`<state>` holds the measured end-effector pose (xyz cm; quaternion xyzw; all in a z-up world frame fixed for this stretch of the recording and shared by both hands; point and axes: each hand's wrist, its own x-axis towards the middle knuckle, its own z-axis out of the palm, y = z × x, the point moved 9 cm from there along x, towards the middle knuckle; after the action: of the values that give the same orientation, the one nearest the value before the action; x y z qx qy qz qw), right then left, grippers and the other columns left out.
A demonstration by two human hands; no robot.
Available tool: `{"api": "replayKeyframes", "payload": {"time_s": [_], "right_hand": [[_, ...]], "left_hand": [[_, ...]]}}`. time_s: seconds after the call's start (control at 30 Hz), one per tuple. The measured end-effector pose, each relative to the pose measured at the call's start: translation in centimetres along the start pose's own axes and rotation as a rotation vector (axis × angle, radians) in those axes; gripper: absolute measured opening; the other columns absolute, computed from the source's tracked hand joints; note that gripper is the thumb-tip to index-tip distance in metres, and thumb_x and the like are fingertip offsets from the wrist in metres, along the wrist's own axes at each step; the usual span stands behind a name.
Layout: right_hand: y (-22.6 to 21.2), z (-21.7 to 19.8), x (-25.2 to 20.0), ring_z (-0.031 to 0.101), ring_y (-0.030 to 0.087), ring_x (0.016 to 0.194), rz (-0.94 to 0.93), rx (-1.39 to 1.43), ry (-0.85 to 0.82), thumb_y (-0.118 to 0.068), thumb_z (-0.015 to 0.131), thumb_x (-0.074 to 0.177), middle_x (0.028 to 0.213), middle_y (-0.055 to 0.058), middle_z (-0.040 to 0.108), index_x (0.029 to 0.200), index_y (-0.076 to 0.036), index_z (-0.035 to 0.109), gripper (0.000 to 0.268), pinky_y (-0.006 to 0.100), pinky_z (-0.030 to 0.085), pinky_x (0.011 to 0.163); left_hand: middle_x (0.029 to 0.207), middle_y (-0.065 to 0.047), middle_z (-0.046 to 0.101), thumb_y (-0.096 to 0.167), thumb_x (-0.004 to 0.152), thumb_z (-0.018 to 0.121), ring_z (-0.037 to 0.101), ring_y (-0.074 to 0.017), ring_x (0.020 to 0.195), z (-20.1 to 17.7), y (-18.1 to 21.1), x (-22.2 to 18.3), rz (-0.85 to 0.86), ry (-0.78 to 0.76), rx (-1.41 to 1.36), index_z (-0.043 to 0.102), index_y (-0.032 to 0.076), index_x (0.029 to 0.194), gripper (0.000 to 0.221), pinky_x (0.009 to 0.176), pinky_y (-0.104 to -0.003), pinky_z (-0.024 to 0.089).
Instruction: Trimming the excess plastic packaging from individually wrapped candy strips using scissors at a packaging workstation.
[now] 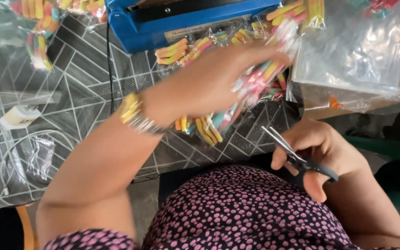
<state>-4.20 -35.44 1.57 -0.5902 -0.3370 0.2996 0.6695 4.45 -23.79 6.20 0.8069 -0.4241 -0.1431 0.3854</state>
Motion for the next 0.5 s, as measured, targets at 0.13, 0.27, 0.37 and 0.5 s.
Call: {"api": "replayKeyframes", "payload": {"time_s": [0.13, 0.27, 0.37, 0.5], "right_hand": [[0.4, 1.0, 0.3, 0.061, 0.007, 0.049, 0.008, -0.022, -0.011, -0.070, 0.075, 0.076, 0.063, -0.004, 0.066, 0.097, -0.013, 0.077, 0.061, 0.022, 0.046, 0.048], [2.4, 1.1, 0.3, 0.057, 0.008, 0.051, 0.099, 0.027, 0.004, -0.069, 0.079, 0.074, 0.062, 0.000, 0.066, 0.097, -0.009, 0.080, 0.065, 0.025, 0.042, 0.048], [3.5, 0.8, 0.3, 0.055, 0.009, 0.050, 0.132, 0.092, 0.015, -0.063, 0.084, 0.074, 0.061, 0.001, 0.065, 0.099, -0.007, 0.080, 0.061, 0.025, 0.041, 0.046], [3.6, 1.1, 1.4, 0.057, 0.009, 0.051, 0.096, 0.121, -0.011, -0.059, 0.084, 0.077, 0.062, 0.001, 0.066, 0.102, -0.009, 0.079, 0.056, 0.025, 0.044, 0.047]], "left_hand": [[0.120, -0.015, 0.074, -0.024, 0.071, 0.061, 0.075, -0.0294, 0.096, -1.0, -3.3, 5.3, 0.010, 0.180, 0.278, 0.064, 0.012, 0.134, 0.072, 0.056, -0.042, 0.049], [0.134, -0.020, 0.049, 0.013, 0.093, 0.076, 0.049, -0.0196, 0.093, -0.6, -5.6, 4.1, -0.036, 0.249, 0.663, 0.074, 0.009, 0.109, 0.016, 0.071, -0.035, 0.051], [0.129, -0.014, 0.053, -0.008, 0.089, 0.066, 0.059, -0.0309, 0.119, -2.4, -3.8, -0.4, 0.149, 0.487, 0.815, 0.071, 0.011, 0.112, 0.031, 0.096, -0.043, 0.058], [0.074, 0.003, 0.061, -0.012, 0.090, 0.062, 0.058, -0.0109, 0.058, -6.8, -6.4, -9.1, 0.091, 0.744, 1.105, 0.068, 0.009, 0.107, 0.028, 0.043, -0.021, 0.052]]}}
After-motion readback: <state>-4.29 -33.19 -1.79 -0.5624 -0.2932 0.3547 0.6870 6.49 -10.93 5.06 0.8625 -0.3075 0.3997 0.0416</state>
